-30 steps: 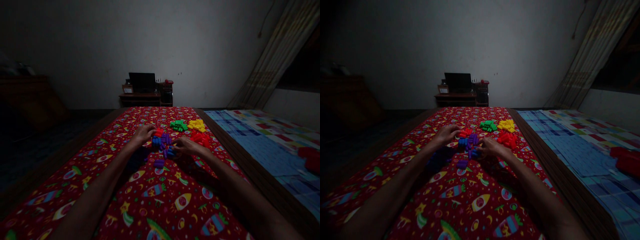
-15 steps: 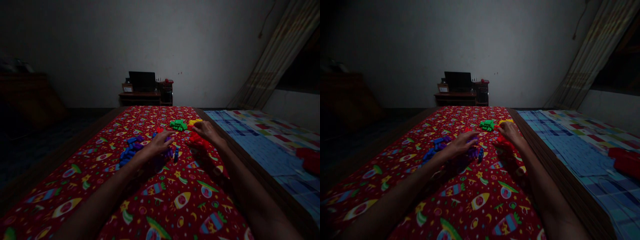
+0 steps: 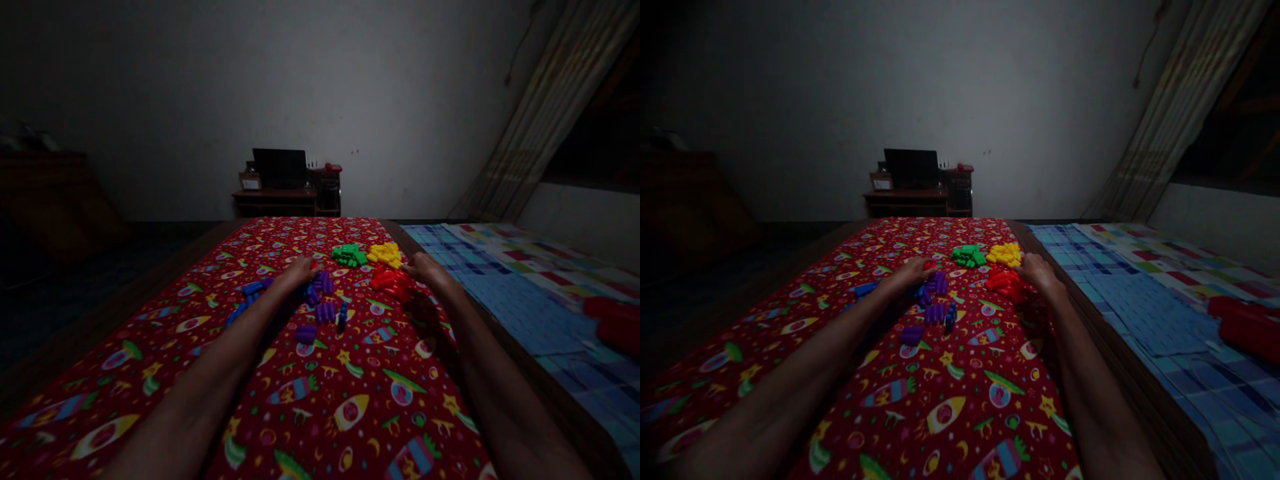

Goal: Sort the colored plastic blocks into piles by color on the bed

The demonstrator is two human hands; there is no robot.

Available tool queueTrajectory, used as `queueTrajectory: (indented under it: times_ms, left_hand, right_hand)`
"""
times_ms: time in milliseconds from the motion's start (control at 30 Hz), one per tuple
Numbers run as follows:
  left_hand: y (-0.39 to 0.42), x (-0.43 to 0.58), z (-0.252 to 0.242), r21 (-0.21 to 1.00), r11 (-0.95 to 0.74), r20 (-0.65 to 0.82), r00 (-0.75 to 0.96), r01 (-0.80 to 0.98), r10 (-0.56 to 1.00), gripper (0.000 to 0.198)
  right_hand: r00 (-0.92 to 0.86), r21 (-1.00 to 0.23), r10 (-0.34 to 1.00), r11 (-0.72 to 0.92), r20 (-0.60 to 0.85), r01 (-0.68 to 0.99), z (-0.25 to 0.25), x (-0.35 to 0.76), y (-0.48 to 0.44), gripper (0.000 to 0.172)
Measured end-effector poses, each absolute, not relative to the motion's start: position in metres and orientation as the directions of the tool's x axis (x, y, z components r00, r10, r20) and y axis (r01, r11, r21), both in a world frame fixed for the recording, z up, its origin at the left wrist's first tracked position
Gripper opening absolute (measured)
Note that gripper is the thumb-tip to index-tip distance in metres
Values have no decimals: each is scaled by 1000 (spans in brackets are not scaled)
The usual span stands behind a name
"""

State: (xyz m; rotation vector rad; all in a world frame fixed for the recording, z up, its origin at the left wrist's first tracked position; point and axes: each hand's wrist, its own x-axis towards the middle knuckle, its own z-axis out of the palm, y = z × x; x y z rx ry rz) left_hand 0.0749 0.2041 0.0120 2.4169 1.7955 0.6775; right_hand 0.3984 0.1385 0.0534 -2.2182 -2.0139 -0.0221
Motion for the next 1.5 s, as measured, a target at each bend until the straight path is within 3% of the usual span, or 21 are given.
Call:
queueTrajectory:
  times_ms: [200, 333, 467, 600, 667, 767, 933, 1033, 1133, 1367, 1500]
  left_hand:
    - [207, 76, 9, 350, -323, 350, 197, 879, 916, 15]
    - [193, 84, 27, 412, -365, 419, 182, 835, 890, 42]
    - [157, 118, 38, 634, -547, 462, 300, 547, 835, 51]
    - [127, 145, 38, 680, -633, 514, 374, 370, 772, 37]
    - [121, 145, 35, 659, -644, 521, 381, 389, 764, 35]
    - [113, 133, 28, 555, -670, 535, 405, 493, 741, 33]
    - [82, 117, 14, 297, -808, 462, 665, 508, 587, 32]
    - [68, 114, 7, 163, -840, 364, 760, 517, 539, 22]
    - [71, 107, 5, 83, -806, 332, 746, 586, 577, 18]
    - [98, 100, 10, 65, -688, 427, 603, 723, 674, 24]
    - [112, 115, 5, 78, -557, 287, 516, 827, 807, 40]
  right_hand:
    - [88, -184, 966, -43, 242, 982, 67, 389, 129, 29]
    - [-82, -302, 943, 184, 321, 935, 77, 366, 122, 33]
    - [-333, -471, 859, 497, 390, 729, 79, 333, 111, 32]
    - [-449, -459, 841, 542, 303, 704, 80, 320, 104, 24]
    - [-410, -433, 866, 498, 285, 751, 81, 325, 105, 24]
    - [-217, -347, 909, 345, 357, 872, 79, 346, 112, 23]
    - [35, -141, 930, 18, 366, 990, 66, 374, 122, 26]
    - [-10, -81, 967, 32, 255, 996, 61, 374, 123, 25]
    - [-41, -67, 985, 52, 166, 996, 63, 368, 120, 28]
    - [-40, -16, 955, 46, 294, 999, 75, 357, 112, 37]
    - [-102, 14, 938, 103, 332, 995, 76, 342, 106, 37]
